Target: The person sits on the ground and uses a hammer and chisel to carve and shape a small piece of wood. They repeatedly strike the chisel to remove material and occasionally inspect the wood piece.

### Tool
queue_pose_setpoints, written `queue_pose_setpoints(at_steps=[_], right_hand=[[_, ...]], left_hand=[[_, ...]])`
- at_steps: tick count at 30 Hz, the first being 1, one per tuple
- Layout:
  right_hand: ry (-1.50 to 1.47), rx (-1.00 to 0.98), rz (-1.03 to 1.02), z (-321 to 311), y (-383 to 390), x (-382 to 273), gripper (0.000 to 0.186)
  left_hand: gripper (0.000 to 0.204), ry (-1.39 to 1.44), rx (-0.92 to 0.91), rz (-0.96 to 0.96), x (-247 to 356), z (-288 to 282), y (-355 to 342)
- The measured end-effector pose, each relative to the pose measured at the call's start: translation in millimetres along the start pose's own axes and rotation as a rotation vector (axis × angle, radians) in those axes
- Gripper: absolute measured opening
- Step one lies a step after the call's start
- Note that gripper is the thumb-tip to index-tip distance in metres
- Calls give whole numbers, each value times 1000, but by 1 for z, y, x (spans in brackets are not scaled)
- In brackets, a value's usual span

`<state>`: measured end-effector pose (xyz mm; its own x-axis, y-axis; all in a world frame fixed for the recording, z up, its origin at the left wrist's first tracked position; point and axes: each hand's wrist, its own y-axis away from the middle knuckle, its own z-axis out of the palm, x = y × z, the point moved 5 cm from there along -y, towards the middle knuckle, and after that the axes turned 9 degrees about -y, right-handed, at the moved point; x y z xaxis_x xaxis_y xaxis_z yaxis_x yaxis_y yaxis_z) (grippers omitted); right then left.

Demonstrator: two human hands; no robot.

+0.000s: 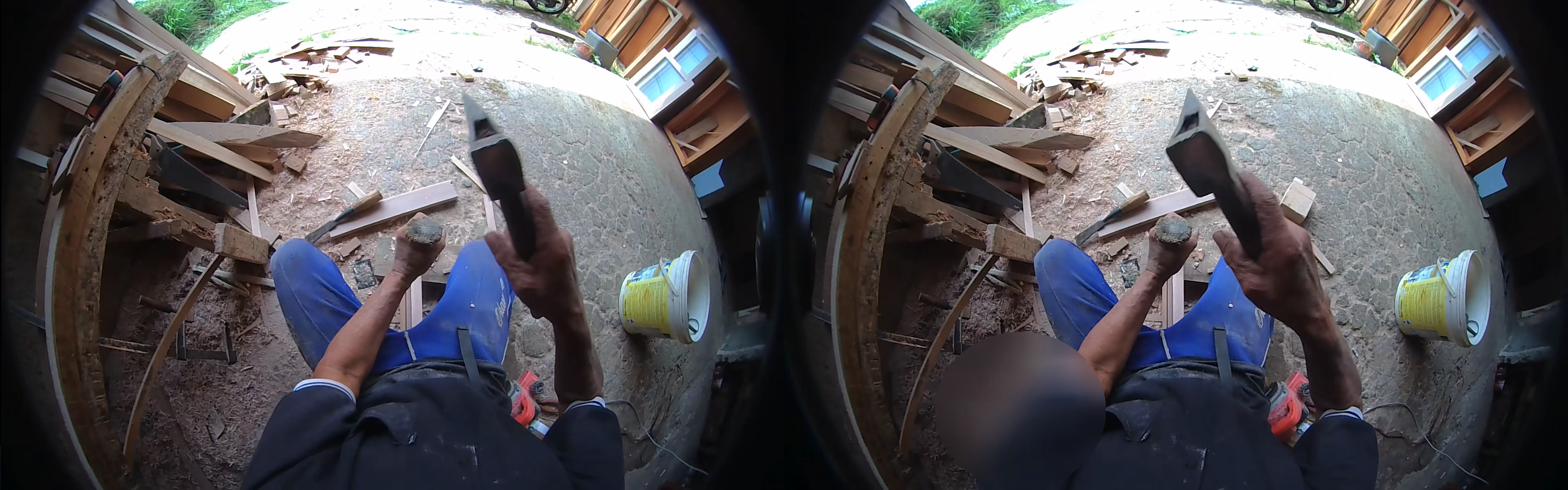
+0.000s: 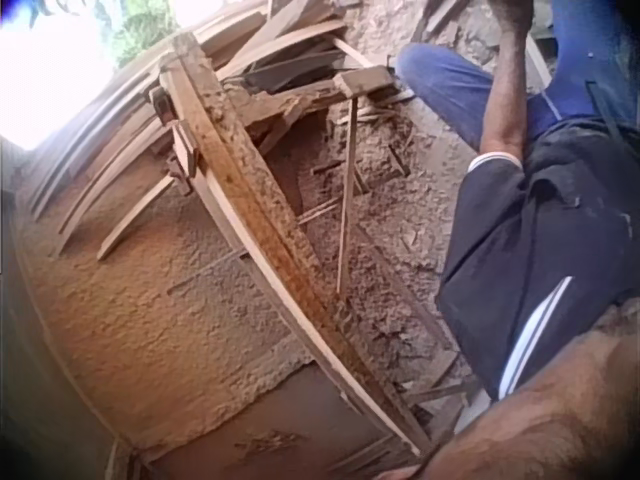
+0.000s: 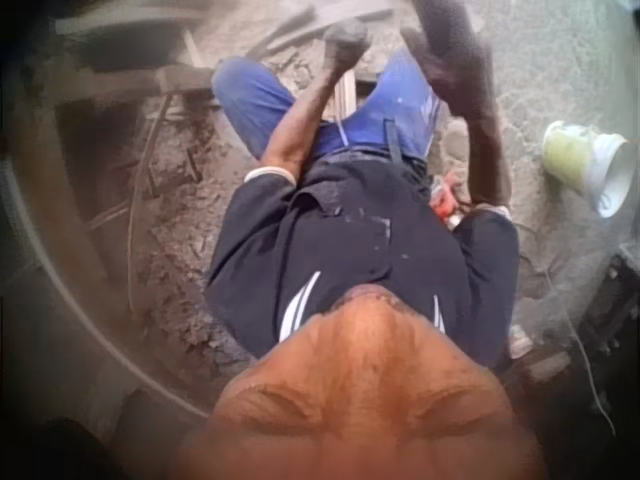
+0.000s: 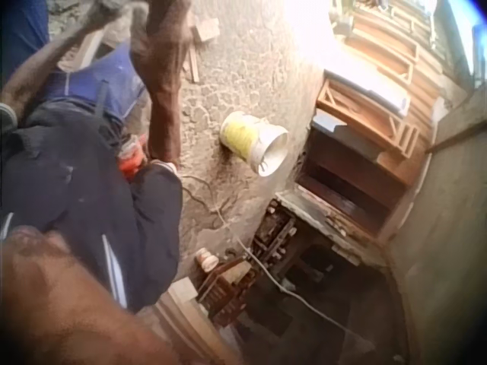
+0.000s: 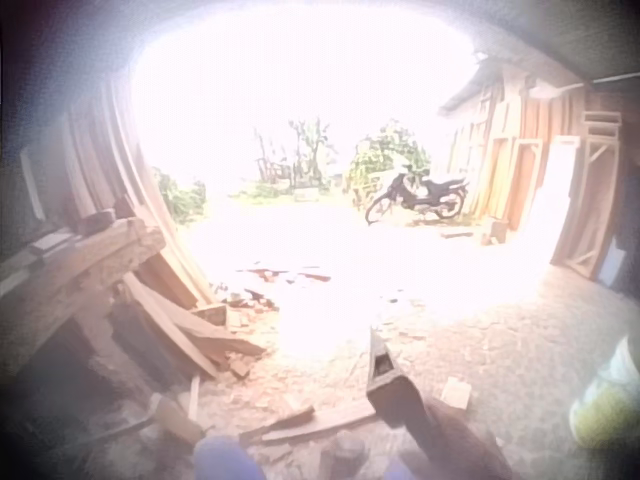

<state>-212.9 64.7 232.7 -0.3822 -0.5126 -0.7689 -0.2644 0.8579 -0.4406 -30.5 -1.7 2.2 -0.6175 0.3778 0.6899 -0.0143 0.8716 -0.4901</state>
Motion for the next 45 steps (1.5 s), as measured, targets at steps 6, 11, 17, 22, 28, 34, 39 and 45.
queue_pose_setpoints(at_steps=[6,11,17,22,28,34,39,45], right_hand=[[-430,815,-642,-94,-70,-132,40],[482,-572,294,69,12,32,58],[76,-140,341,53,64,110,48],[31,-59,401,52,78,140,46],[109,-156,537,73,119,211,50],[125,-215,533,75,113,213,54],[122,-239,544,77,110,213,55],[51,-203,568,76,107,210,54]], left_hand=[[24,195,3,-105,-3,-2,-5],[25,71,-18,128,9,-6,2],[25,333,-46,-251,-5,-8,-26],[27,308,33,-299,27,-19,-47],[26,144,226,-32,60,-57,-41],[24,270,176,-193,9,-31,-78],[18,267,217,-131,-9,-20,-66],[17,327,176,-273,-28,-24,-61]])
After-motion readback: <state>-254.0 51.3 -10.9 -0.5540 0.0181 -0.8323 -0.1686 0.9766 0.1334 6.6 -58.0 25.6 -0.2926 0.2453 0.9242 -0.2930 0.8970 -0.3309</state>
